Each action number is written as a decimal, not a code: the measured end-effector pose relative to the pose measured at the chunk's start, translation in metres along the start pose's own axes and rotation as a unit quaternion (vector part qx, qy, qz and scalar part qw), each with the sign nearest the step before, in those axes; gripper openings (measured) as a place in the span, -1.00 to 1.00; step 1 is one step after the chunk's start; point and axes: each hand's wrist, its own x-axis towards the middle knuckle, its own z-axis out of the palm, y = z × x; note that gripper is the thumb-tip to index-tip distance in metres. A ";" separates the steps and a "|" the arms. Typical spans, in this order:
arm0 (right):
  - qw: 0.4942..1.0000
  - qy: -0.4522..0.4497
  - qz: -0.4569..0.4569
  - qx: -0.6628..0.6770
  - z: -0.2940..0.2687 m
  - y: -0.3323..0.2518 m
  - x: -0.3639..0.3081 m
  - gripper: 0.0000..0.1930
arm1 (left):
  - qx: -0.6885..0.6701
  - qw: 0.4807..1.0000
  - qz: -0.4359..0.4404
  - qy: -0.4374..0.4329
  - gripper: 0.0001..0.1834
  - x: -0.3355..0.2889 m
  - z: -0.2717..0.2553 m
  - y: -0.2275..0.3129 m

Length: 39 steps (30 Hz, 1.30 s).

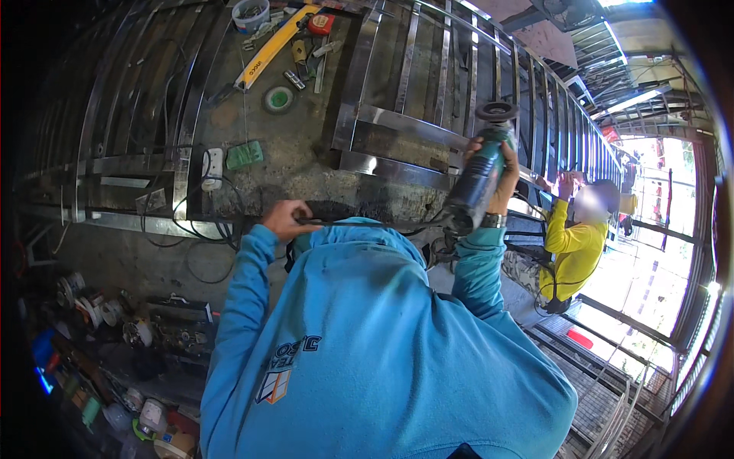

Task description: The person places a screwdriver into a bag, grinds a metal frame using an angle grinder, and holds the angle grinder.

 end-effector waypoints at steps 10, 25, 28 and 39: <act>0.994 -0.005 -0.036 -0.107 -0.005 -0.083 -0.002 -0.45 | -0.047 0.985 -0.160 -0.033 -0.06 -0.063 -0.054 -0.035; 0.498 -0.023 -0.143 -0.855 -0.062 0.042 0.091 -0.09 | 0.024 0.968 0.248 0.024 -0.41 0.087 -0.017 0.134; 0.466 -0.022 -0.084 -0.881 -0.056 0.071 0.095 -0.06 | 0.046 0.963 0.258 0.060 -0.44 0.102 0.005 0.142; 0.438 -0.077 -0.055 -0.894 -0.061 0.103 0.100 -0.12 | 0.125 0.962 0.231 0.075 0.09 0.144 0.028 0.131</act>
